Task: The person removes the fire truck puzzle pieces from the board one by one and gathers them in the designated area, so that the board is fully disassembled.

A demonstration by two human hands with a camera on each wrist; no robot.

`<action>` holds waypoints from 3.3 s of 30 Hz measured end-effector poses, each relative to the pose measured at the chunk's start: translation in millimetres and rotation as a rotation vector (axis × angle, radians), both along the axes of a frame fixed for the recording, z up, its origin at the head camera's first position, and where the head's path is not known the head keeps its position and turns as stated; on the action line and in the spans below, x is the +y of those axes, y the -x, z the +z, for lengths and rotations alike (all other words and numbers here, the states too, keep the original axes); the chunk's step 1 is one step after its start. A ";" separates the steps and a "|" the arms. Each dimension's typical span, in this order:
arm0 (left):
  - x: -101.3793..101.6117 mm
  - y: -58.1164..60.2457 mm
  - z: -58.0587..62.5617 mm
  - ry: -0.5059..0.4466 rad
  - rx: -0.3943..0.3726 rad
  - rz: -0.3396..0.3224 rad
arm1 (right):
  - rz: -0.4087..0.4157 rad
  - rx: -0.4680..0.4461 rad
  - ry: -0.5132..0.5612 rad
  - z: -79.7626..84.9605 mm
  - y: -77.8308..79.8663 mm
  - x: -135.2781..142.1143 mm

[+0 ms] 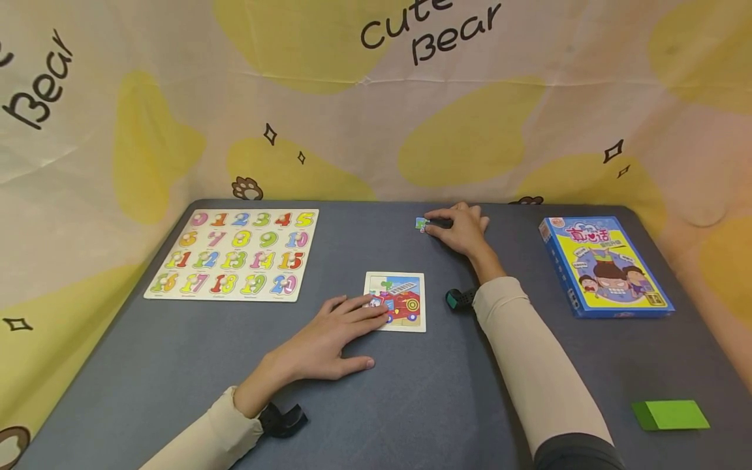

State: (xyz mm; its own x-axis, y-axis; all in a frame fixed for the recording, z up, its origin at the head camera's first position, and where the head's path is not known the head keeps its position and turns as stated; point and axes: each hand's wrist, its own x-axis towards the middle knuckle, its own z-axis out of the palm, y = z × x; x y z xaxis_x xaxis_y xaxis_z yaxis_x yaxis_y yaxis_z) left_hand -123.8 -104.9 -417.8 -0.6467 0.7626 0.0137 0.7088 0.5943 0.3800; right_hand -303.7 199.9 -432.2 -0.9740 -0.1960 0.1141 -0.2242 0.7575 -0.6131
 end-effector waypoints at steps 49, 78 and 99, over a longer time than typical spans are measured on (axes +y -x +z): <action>9.4 4.5 4.7 0.038 0.013 0.041 | 0.549 -0.027 -0.047 4.8 -88.5 -36.6; 9.8 5.6 -1.4 0.040 0.047 0.047 | 0.514 -0.062 -0.034 5.5 -89.2 -43.6; 10.3 4.8 -0.3 0.017 0.060 0.045 | 0.502 -0.082 0.015 4.7 -89.3 -45.5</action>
